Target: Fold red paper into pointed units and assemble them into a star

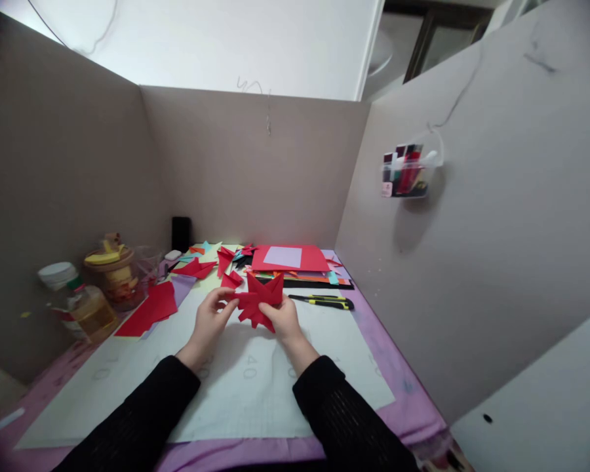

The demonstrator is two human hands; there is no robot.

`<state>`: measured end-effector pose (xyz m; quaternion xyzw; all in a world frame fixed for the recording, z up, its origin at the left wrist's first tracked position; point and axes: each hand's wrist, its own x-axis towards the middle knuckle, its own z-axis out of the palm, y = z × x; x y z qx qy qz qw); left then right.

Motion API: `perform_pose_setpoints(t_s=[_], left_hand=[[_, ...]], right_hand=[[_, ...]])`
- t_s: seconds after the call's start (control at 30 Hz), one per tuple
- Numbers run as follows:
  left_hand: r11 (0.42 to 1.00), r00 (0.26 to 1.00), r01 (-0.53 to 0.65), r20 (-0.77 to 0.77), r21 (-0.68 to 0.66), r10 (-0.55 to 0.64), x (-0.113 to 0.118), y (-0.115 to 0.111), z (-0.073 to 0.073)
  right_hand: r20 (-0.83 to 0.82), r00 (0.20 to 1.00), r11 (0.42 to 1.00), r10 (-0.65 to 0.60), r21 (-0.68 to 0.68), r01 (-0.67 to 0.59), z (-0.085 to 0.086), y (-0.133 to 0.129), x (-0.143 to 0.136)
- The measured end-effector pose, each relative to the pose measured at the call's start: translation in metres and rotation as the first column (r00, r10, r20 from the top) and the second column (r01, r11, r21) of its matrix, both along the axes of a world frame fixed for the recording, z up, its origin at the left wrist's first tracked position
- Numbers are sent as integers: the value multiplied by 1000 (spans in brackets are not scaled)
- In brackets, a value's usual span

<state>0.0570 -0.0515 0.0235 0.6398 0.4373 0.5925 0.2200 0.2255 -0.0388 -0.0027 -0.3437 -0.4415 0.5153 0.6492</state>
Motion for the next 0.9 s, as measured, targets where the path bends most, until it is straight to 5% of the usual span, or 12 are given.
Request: perform_pose_setpoints(t_s=[0.53, 0.9], left_hand=[[997, 995, 75, -72, -14, -76, -6, 13, -14], [992, 985, 123, -121, 18, -120, -9, 9, -6]], right_hand=[[42, 998, 999, 46, 16, -47, -5, 2, -1], [58, 998, 999, -21, 42, 18, -6, 6, 2]])
